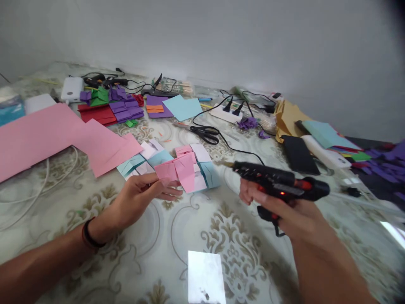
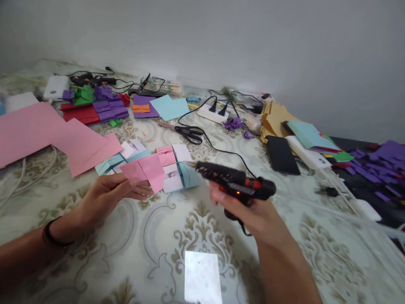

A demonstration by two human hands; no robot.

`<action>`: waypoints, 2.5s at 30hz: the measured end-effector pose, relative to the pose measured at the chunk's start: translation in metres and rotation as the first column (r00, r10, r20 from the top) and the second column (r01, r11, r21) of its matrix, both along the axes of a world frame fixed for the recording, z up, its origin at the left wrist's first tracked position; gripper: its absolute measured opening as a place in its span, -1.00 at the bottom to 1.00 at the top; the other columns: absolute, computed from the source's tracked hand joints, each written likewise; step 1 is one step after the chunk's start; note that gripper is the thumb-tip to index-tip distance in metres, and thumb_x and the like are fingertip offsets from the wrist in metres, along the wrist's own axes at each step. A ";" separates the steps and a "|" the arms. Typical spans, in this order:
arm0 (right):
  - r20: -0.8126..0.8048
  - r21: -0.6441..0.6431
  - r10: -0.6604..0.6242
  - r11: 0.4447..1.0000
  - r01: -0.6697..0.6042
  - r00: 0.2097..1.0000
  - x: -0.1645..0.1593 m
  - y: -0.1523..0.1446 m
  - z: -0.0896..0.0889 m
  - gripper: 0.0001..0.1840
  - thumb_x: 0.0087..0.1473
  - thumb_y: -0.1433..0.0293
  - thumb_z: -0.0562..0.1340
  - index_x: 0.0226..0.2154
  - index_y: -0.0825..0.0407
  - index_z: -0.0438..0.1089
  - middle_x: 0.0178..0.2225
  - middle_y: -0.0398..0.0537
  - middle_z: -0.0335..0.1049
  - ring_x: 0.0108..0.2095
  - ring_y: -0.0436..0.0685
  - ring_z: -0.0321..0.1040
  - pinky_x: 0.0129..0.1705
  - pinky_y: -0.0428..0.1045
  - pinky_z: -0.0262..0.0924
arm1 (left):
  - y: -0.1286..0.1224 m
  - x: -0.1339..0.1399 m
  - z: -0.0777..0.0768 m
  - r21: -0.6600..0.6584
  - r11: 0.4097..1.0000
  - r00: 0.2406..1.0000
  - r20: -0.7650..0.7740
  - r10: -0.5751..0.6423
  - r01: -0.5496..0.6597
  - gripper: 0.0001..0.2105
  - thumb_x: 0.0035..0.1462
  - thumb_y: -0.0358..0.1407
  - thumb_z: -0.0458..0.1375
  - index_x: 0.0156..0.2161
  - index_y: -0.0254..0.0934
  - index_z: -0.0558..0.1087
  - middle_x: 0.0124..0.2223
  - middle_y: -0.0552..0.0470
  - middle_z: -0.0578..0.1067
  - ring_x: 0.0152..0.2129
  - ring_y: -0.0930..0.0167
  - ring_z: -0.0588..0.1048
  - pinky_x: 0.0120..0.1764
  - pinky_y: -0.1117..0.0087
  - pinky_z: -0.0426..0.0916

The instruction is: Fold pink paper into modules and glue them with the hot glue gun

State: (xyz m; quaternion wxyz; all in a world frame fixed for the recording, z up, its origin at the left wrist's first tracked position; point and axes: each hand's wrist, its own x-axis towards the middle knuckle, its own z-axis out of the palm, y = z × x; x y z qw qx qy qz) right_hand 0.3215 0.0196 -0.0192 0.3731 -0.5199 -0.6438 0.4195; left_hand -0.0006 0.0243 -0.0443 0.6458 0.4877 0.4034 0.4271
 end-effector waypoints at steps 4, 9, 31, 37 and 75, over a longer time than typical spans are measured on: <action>0.076 -0.017 0.084 0.996 -0.083 0.994 -0.013 -0.010 0.001 -0.80 0.17 0.20 0.41 -0.20 -0.08 0.51 -0.30 -0.06 0.52 -0.36 0.14 0.44 -0.38 -0.01 0.38 | 0.000 0.001 0.003 -0.030 0.999 1.000 0.000 -0.028 0.028 -0.78 0.34 -0.21 0.26 -0.16 -0.29 0.71 -0.21 -0.09 0.76 -0.27 0.29 0.74 -0.17 0.35 0.68; 0.142 0.093 0.321 0.938 -0.335 0.937 -0.037 -0.005 0.014 -0.87 0.19 0.35 0.33 -0.40 -0.04 0.48 -0.43 -0.11 0.43 -0.46 0.09 0.39 -0.43 -0.04 0.34 | -0.001 0.002 0.004 -0.037 0.999 0.999 0.038 -0.017 0.018 -0.81 0.33 -0.23 0.28 -0.15 -0.29 0.70 -0.24 -0.07 0.76 -0.29 0.31 0.75 -0.19 0.37 0.68; 0.199 0.111 0.266 0.950 -0.292 0.943 -0.038 -0.008 0.004 -0.73 0.23 0.41 0.33 -0.05 -0.19 0.62 -0.28 -0.14 0.66 -0.37 0.19 0.60 -0.37 0.01 0.53 | -0.001 0.004 0.006 -0.022 1.000 1.000 -0.017 0.009 -0.009 -0.73 0.29 -0.14 0.31 -0.22 -0.34 0.70 -0.26 -0.12 0.75 -0.35 0.25 0.75 -0.25 0.34 0.70; 0.202 0.142 0.259 0.947 -0.290 0.944 -0.039 -0.009 0.003 -0.75 0.20 0.43 0.35 -0.09 -0.17 0.61 -0.21 -0.13 0.68 -0.28 0.19 0.63 -0.25 0.00 0.57 | -0.001 0.003 0.007 -0.038 0.999 1.000 -0.018 0.005 -0.005 -0.77 0.34 -0.23 0.26 -0.21 -0.35 0.70 -0.23 -0.08 0.75 -0.33 0.29 0.75 -0.22 0.36 0.69; 0.280 0.152 0.149 0.969 -0.197 0.948 -0.035 -0.003 0.010 -0.88 0.18 0.33 0.32 -0.39 -0.04 0.52 -0.56 -0.20 0.42 -0.59 0.06 0.32 -0.56 -0.07 0.25 | -0.002 0.002 0.009 -0.023 1.000 1.000 0.001 -0.012 0.012 -0.78 0.35 -0.23 0.26 -0.23 -0.31 0.70 -0.27 -0.07 0.75 -0.36 0.31 0.73 -0.25 0.37 0.67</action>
